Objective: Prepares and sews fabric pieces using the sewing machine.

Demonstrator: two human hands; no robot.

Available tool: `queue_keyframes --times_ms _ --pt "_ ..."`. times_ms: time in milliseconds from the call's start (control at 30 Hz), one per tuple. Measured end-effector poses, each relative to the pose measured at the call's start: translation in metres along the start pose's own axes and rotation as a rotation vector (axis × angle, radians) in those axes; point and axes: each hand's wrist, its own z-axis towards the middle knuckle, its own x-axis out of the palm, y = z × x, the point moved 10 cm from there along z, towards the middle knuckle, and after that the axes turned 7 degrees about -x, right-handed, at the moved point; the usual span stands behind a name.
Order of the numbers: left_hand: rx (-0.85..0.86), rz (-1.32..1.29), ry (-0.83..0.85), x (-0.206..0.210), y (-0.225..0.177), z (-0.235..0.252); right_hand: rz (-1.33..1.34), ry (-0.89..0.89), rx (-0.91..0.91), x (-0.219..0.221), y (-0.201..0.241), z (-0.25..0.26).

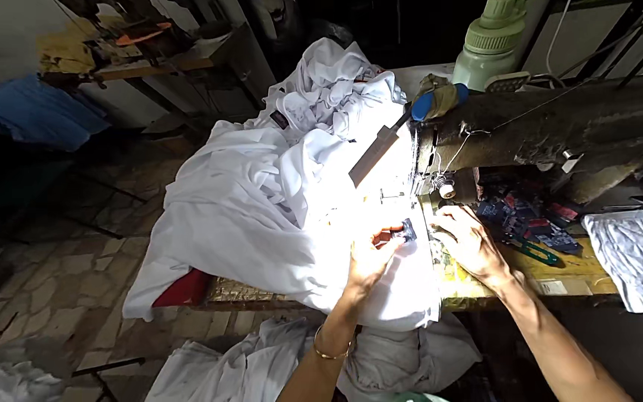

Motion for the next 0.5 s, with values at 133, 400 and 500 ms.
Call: queue_keyframes --times_ms 133,400,500 --pt "0.020 -0.015 -0.039 -0.004 0.016 -0.005 -0.038 0.023 -0.174 0.009 0.020 -0.005" --pt "0.061 -0.060 -0.105 -0.012 0.014 -0.009 -0.128 -0.017 -0.332 0.012 0.075 -0.049" --pt "0.023 0.005 -0.068 -0.003 0.008 0.000 -0.164 -0.028 -0.286 0.004 0.063 -0.055"
